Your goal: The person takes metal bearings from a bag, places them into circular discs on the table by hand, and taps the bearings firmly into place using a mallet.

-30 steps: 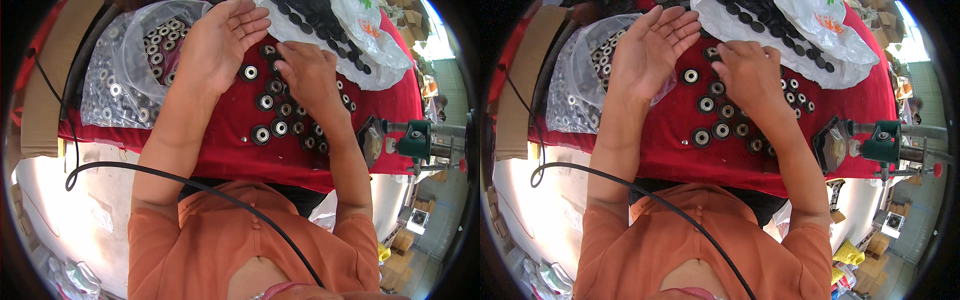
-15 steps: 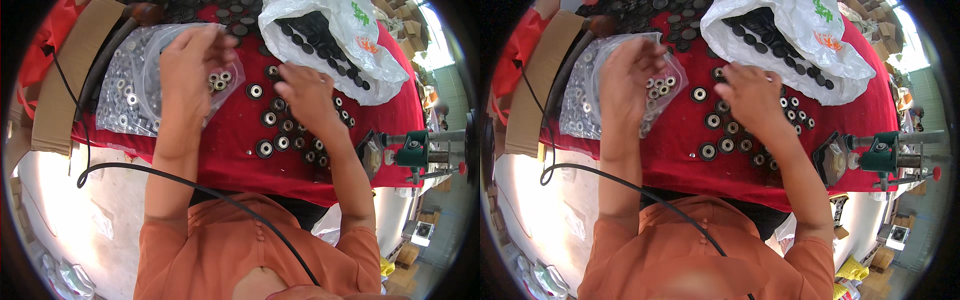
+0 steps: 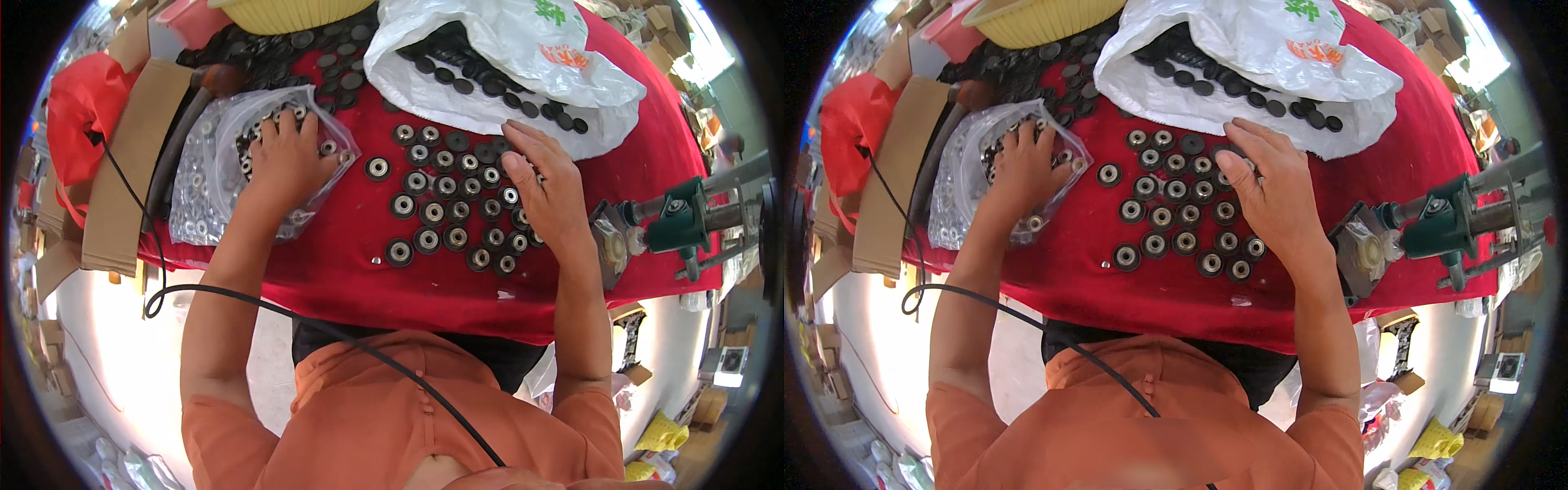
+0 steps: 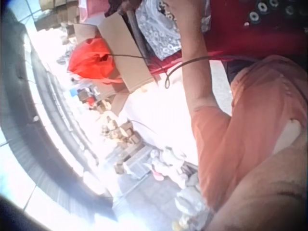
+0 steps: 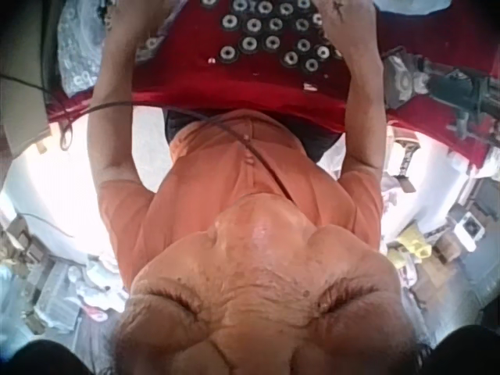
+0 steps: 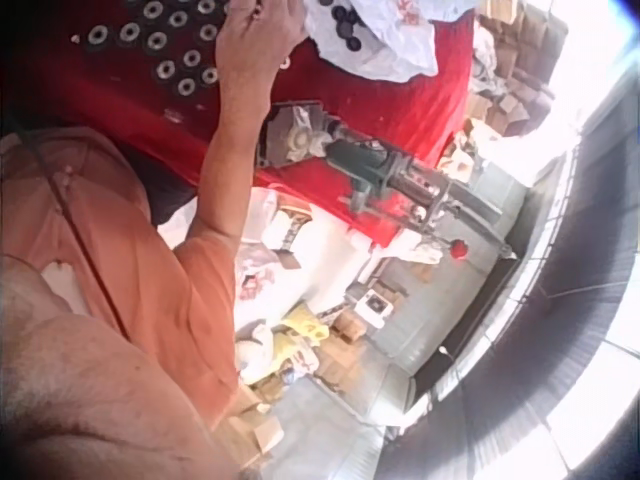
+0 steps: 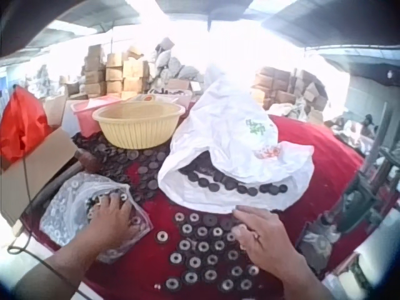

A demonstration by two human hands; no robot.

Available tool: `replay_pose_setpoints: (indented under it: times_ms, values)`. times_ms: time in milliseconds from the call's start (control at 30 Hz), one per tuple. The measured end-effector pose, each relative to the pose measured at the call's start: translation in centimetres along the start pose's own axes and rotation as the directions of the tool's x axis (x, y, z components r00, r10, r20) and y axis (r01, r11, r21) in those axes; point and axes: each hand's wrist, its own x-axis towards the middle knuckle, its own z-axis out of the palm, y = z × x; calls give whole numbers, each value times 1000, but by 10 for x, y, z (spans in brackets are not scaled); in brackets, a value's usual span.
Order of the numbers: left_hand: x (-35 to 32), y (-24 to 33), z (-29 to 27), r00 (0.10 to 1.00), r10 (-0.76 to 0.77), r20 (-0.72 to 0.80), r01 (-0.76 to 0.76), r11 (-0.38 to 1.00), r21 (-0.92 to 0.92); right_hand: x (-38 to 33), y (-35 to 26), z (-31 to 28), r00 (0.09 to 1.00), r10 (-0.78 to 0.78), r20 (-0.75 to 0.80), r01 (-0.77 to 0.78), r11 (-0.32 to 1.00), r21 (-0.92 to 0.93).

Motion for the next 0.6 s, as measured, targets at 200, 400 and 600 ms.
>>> replay_pose_setpoints:
  times_ms: [200,400,600]
  values:
    - [-14,-16,-12,997,-15,79,13,1000,22,-19,9,-27,998,9,-63,-6,999,46]
    - [12,-26,8,979,-197,61,199,979,-39,-34,3,-43,995,46,-94,-36,994,104]
    - [26,-53,36,989,-63,-131,26,964,-264,-43,-1,-46,992,42,-121,-22,987,162]
